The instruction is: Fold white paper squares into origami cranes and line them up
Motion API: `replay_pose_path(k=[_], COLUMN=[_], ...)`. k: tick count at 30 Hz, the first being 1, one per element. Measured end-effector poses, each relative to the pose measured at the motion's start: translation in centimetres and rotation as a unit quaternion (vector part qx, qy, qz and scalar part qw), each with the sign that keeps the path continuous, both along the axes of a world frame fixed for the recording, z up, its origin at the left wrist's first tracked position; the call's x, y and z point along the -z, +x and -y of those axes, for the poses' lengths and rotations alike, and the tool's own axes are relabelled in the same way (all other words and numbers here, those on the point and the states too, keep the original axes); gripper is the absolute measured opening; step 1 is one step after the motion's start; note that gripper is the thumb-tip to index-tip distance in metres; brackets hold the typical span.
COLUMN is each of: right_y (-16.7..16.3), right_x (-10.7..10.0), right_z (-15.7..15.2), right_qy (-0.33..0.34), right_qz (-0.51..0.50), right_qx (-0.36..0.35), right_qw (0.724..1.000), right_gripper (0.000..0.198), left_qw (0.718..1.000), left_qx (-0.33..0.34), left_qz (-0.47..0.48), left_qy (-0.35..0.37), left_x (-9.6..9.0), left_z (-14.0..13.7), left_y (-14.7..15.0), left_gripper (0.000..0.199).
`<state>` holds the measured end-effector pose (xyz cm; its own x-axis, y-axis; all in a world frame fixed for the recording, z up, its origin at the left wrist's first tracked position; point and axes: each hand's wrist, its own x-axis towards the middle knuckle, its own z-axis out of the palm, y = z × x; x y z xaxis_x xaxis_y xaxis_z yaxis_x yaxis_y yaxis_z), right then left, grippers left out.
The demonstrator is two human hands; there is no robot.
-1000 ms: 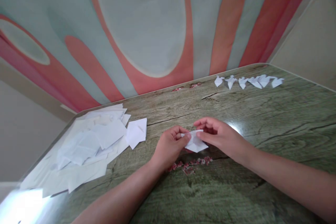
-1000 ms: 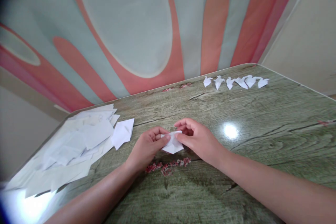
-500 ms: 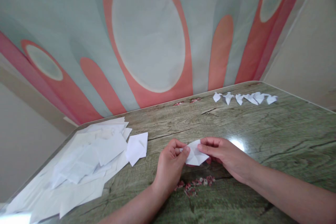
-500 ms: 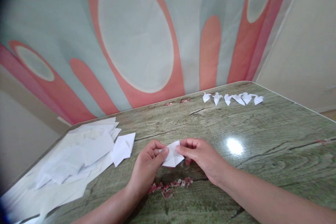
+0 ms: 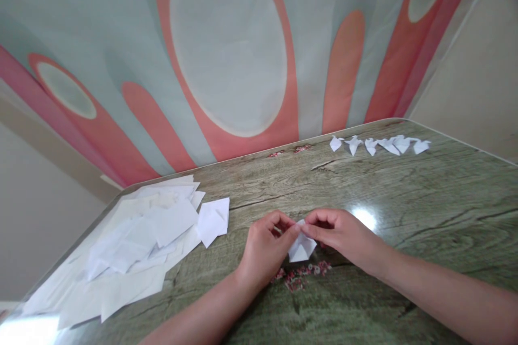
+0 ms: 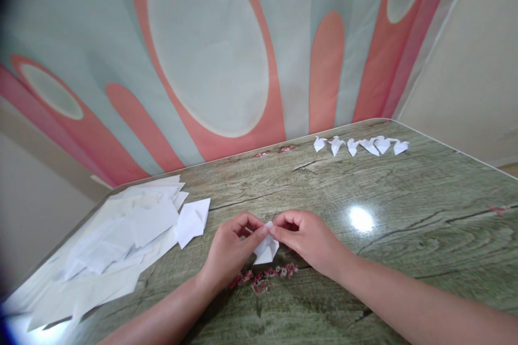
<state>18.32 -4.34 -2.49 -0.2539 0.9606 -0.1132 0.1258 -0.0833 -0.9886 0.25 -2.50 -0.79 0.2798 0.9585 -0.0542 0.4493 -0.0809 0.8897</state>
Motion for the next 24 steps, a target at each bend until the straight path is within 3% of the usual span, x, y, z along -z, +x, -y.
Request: replay_pose_path(k=[3, 10, 16, 19, 24], right_y=[-0.2, -0.8, 0.0, 0.3, 0.5], right_x=[-0.4, 0.2, 0.2, -0.2, -0.2], right_z=[0.2, 0.3, -0.3, -0.5, -0.6], right_qy=[-0.001, 0.009, 0.034, 0.051, 0.052], right_qz=[-0.038, -0.058, 0.049, 0.065, 0.082], right_qx=[0.014, 0.032, 0.082, 0.06, 0.022], right_qw=[0.999, 0.998, 0.995, 0.995, 0.995], right_gripper=[0.024, 0.027, 0.016, 0.016, 0.02], left_qw=[0.999, 0.987, 0.959, 0.966, 0.989], left_qx=[-0.027, -0.055, 0.052, 0.077, 0.134], left_qz=[0.0, 0.144, 0.242, 0.228, 0.059], left_qy=[0.018, -0.038, -0.14, -0.097, 0.038], left_x=[0.1, 1.0, 0.9, 0.8, 0.8], left_z=[-0.1, -0.1, 0.1, -0.2, -0.7], left_y=[0.1, 0.8, 0.9, 0.3, -0.7], left_gripper=[0.023, 0.021, 0.02, 0.029, 0.014])
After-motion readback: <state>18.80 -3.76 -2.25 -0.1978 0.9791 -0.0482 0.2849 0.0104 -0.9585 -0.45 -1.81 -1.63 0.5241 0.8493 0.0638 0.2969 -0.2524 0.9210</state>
